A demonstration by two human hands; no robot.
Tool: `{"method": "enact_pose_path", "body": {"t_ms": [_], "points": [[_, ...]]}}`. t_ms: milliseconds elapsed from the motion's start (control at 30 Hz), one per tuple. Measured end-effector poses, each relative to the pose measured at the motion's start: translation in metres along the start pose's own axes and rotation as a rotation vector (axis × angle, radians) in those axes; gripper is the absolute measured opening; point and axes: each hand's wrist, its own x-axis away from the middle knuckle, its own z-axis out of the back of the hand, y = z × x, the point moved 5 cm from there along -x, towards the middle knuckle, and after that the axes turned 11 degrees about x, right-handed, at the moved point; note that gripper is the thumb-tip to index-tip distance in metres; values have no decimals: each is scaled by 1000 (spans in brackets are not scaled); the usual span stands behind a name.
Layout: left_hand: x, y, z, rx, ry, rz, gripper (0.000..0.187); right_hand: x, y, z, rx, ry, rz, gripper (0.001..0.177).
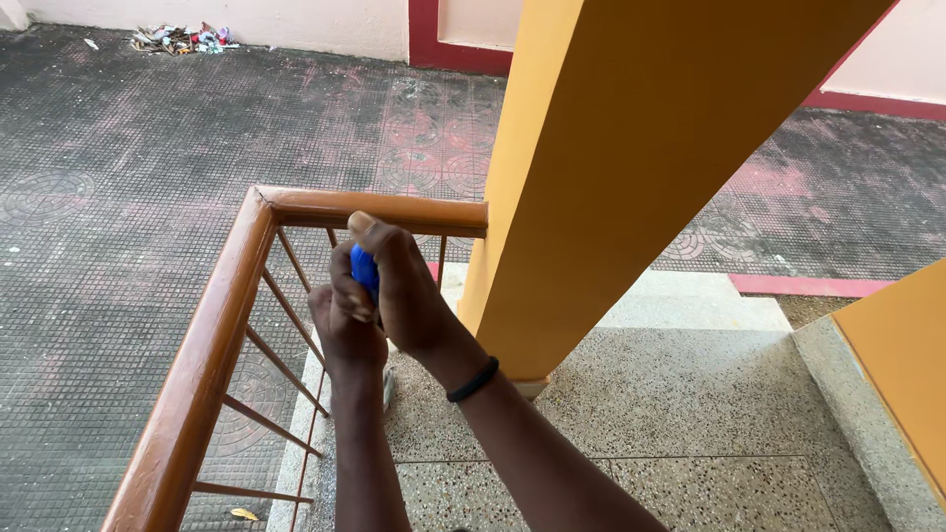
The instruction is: The person mops the speckled floor of a balcony using a mop, moving it along the base of the wall and doorway while navigating near a bucket and a metal railing.
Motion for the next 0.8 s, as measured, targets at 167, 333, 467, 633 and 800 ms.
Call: {"method": "enact_pose_path", "body": {"t_ms": [167,333,467,633,800], "points": [[2,0,-1,25,38,180,30,-5,5,2,-87,10,-144,66],[0,11,3,-203,17,250,46,-17,-3,0,-94,31,-152,66],[-1,16,-5,-319,25,251,49,-20,-8,3,-71,56,-218,67],[3,3,-17,-7,126,136,39,-18,-21,14,-58,100,-211,69],[-11,-22,-19,110,107,-139,44,-16,-36,24,-34,182,-104,68]]}}
